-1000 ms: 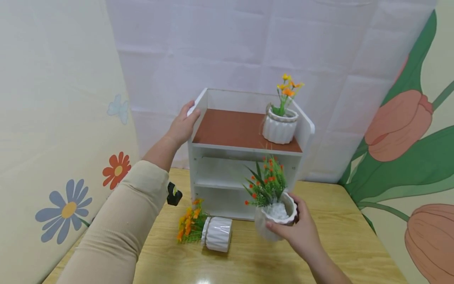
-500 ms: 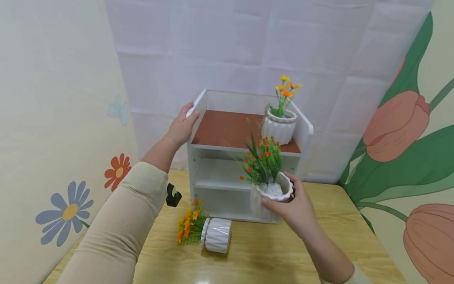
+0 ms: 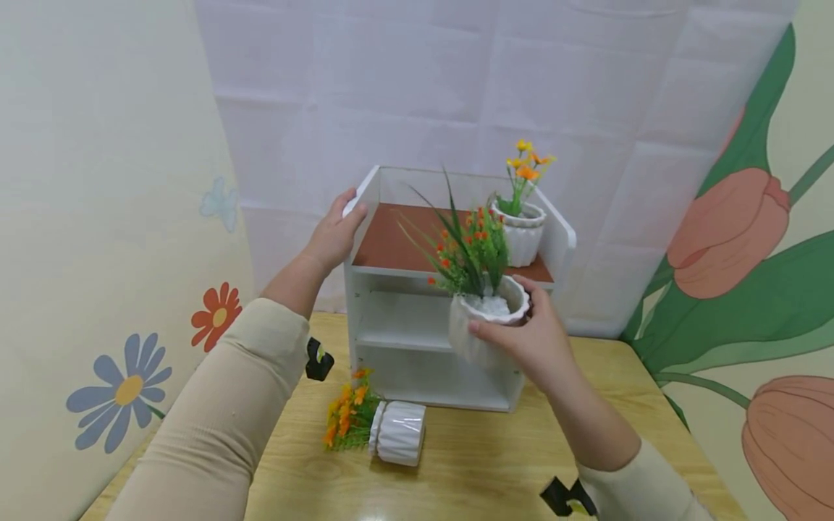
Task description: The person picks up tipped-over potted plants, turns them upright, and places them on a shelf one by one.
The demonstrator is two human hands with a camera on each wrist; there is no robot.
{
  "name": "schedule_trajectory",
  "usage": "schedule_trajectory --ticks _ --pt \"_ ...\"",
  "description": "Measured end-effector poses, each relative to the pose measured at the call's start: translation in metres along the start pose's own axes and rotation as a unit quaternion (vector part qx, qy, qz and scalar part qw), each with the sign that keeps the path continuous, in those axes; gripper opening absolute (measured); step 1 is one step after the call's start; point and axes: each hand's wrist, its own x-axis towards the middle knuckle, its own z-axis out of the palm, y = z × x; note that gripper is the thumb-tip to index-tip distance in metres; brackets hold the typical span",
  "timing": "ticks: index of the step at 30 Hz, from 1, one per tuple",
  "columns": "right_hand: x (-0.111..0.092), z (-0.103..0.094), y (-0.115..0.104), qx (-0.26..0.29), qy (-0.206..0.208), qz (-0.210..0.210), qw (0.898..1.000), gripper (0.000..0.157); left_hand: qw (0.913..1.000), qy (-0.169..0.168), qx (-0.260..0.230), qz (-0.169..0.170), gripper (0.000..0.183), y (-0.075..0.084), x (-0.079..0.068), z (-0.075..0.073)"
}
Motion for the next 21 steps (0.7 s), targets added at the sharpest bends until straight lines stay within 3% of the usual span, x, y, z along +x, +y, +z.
schedule_trajectory --ticks 8,15,21 --pt "0.018 0.001 -0.014 -0.016 -0.003 0.010 1.000 0.099 1.0000 -0.001 0.002 0.005 0.064 -0.001 -0.001 0.001" --pt "0.036 0.003 -0.025 -0.018 0.024 -0.015 0.999 0.096 1.0000 -0.001 -0.001 0.007 0.063 -0.001 0.000 0.002" --pt "0.046 0.006 -0.035 -0.022 0.025 -0.007 0.999 0.096 1.0000 -0.001 -0.003 0.007 0.062 -0.002 0.001 0.002"
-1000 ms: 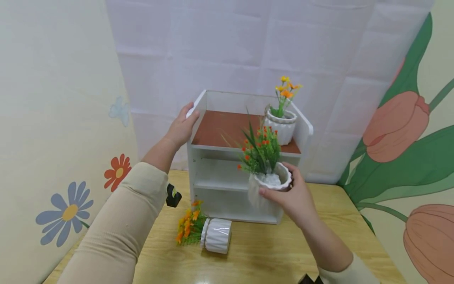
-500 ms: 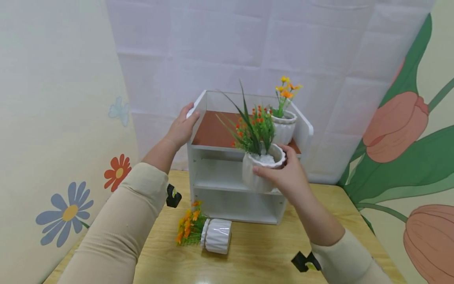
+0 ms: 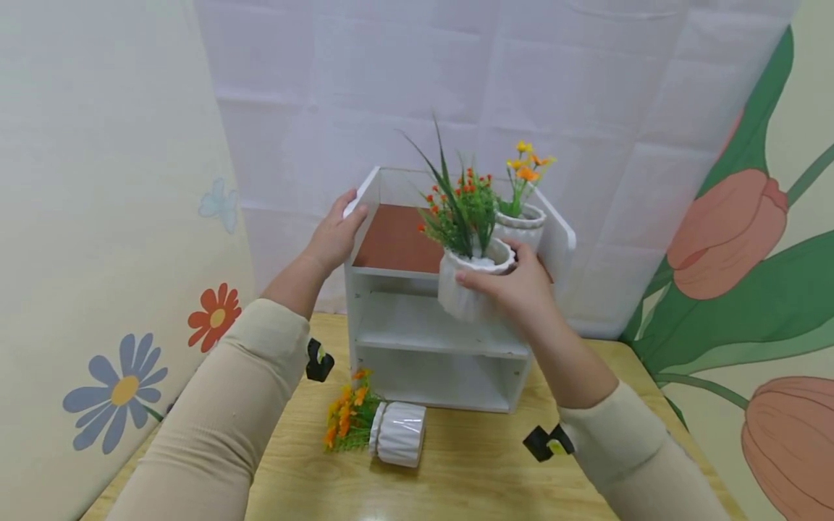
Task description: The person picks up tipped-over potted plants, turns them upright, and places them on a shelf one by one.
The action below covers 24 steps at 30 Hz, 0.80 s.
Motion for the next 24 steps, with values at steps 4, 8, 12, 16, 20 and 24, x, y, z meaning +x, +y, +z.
schedule_trajectory --ticks 4,8,12,16,20,24 --pt "0.004 0.004 -0.007 -0.005 -0.001 0.007 1.000 0.100 1.0000 -0.001 0.000 0.000 0.063 -0.002 0.001 0.001" --pt "0.010 0.008 -0.013 -0.004 0.003 0.012 1.000 0.101 1.0000 0.000 0.002 0.003 0.063 -0.003 0.002 0.002" --pt "0.017 0.012 -0.017 0.008 0.016 0.008 1.000 0.098 1.0000 0.002 0.003 0.005 0.063 -0.003 0.004 0.003" --pt "0.025 0.017 -0.019 0.014 0.029 0.009 0.999 0.099 1.0000 0.001 0.002 0.006 0.063 -0.003 0.004 0.002" --pt "0.033 0.020 -0.020 0.014 0.033 0.016 0.999 0.101 1.0000 -0.003 0.004 0.005 0.063 -0.003 0.003 0.002" --pt "0.041 0.023 -0.019 0.017 0.040 0.013 0.999 0.100 1.0000 -0.006 -0.001 0.006 0.063 -0.002 0.001 0.002"
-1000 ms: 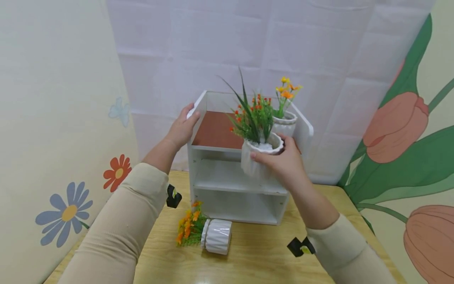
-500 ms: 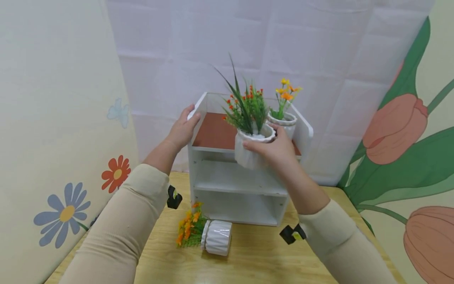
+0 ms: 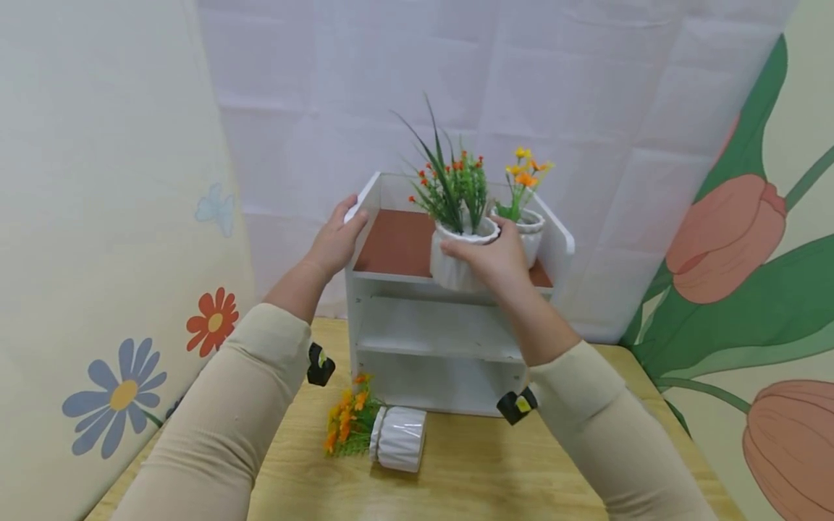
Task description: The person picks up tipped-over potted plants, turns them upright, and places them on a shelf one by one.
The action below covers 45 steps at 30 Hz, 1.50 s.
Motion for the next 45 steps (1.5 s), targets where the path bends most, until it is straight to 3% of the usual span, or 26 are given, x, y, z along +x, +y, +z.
schedule_trajectory --ticks 19,45 --pt "0.024 0.021 0.000 -0.006 0.031 0.007 0.999 0.106 1.0000 0.003 0.004 0.004 0.063 -0.004 0.001 -0.001" --pt "0.041 0.053 -0.001 0.010 0.111 -0.008 0.994 0.098 0.9999 0.009 0.005 -0.005 0.063 -0.003 -0.001 0.001"
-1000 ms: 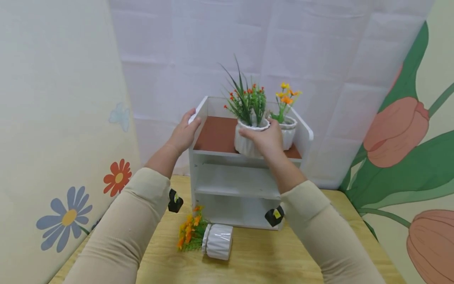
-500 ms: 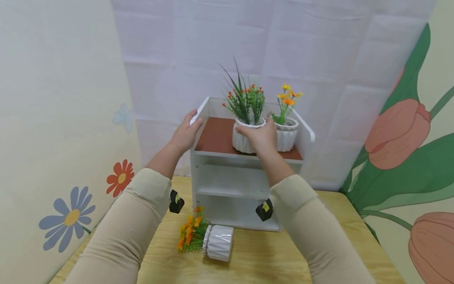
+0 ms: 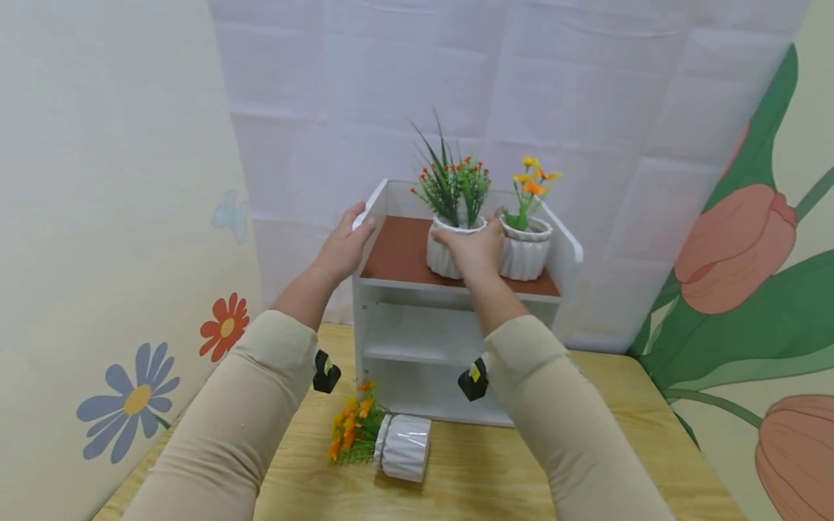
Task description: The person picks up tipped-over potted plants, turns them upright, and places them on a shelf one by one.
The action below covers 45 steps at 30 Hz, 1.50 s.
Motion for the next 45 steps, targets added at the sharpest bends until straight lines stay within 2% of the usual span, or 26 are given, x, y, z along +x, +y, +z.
schedule_trajectory --ticks 15,23,34,45 --pt "0.0023 0.0030 -0.0003 -0.015 0.009 0.013 1.000 0.097 1.0000 -0.003 0.001 0.002 0.063 0.0016 -0.0002 0.0031" --pt "0.0024 0.0032 -0.0016 -0.015 0.023 0.002 1.000 0.095 1.0000 0.000 0.002 0.009 0.063 0.0024 0.0008 0.0026" --pt "0.0049 -0.0007 0.0022 -0.015 0.016 0.007 1.000 0.097 1.0000 -0.004 -0.001 0.007 0.063 0.0035 -0.0003 0.0054" --pt "0.0096 -0.0022 0.0072 -0.016 0.020 -0.012 1.000 0.099 1.0000 0.001 0.002 0.008 0.062 0.0048 0.0003 0.0064"
